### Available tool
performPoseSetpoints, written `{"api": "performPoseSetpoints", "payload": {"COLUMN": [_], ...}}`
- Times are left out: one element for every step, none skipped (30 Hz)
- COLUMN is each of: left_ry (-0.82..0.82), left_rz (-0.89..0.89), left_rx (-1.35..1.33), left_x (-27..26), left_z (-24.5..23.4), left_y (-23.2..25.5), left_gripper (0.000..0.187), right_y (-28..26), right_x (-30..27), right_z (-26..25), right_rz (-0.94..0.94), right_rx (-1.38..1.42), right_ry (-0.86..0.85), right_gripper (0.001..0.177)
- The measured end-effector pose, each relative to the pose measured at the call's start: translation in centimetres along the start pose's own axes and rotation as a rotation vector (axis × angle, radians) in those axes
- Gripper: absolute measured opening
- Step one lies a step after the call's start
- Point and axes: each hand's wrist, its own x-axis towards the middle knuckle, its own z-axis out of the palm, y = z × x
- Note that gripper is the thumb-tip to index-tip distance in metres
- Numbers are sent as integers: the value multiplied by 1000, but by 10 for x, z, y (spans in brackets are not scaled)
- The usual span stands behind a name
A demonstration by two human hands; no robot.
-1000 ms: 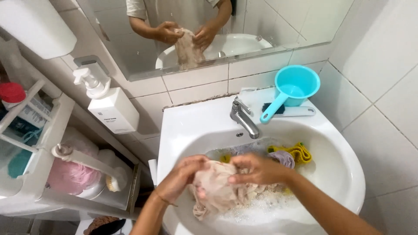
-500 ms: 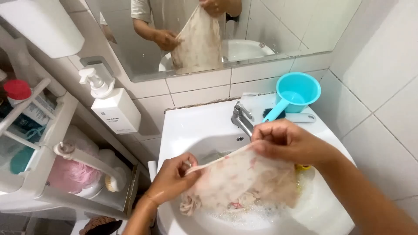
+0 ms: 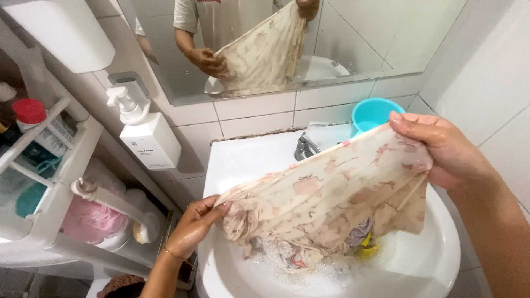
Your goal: Hand-washing clothes in a bathroom sink using liquid detergent and a brush.
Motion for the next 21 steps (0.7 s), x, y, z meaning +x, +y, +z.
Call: {"api": "performPoseSetpoints", "payload": {"left_ry": [-2, -100, -199, -199, -161, -122, -122, -127, -131, -134, -189, -240, -242, -350, -451, -452, -408, -365, -367, -134, 98], "left_rz": [1, 41, 78, 79, 7, -67, -67, -68, -70, -72, -122, -169, -171, -178, -180, -181, -83, 9, 3, -89, -181], "left_rx": [1, -220, -440, -438, -583, -727, -725, -731, -736, -735, -531, -327, -326, 31, 389, 390, 392, 388, 385, 349, 311], "left_x": [-1, -2, -2, -6, -10, -14, -14, -14, -13, -4, 6, 16, 12, 8, 5, 17, 30, 40, 40, 40, 40], "left_z": [-2, -4, -6, -2, 1, 5, 8, 11, 15, 16, 17, 18, 28, 37, 46, 54, 61, 71, 91, 112, 133], "left_y": [5, 11, 16, 24, 31, 39, 41, 43, 45, 28, 10, -7, -3, 2, 8, -20, -47, -76, -66, -55, -44], "left_gripper": [32, 36, 43, 43, 45, 47, 47, 49, 51, 51, 52, 53, 53, 51, 50, 50, 42, 36, 36, 31, 27], "right_y": [5, 10, 15, 49, 84, 122, 110, 99, 88, 111, 133, 156, 175, 195, 215, 227, 239, 252, 248, 244, 240], "right_x": [4, 7, 10, 37, 58, 74, 62, 49, 37, 35, 34, 32, 30, 27, 25, 27, 30, 31, 29, 27, 25], "right_z": [-6, -12, -17, -51, -84, -115, -87, -60, -33, -28, -22, -15, -11, -6, 0, 0, 1, 0, 22, 43, 64], "right_rz": [-1, -10, -18, -19, -78, -137, -137, -72, -8, -6, -16, -23, -21, 180, 387, 388, 430, 461, 468, 364, 257], "right_rx": [0, 45, 90, 91, 177, 264, 266, 98, -69, -69, -497, -925, -923, -1223, -1509, -1507, -1140, -773, -772, -579, -386], "right_ry": [2, -30, -62, -62, -171, -278, -277, -165, -51, -47, -251, -456, -456, -700, -958, -959, -740, -524, -527, -369, -214], "right_gripper": [34, 34, 34, 34, 34, 34, 34, 28, 28, 28, 38, 49, 49, 42, 46, 46, 50, 56, 56, 50, 47]}}
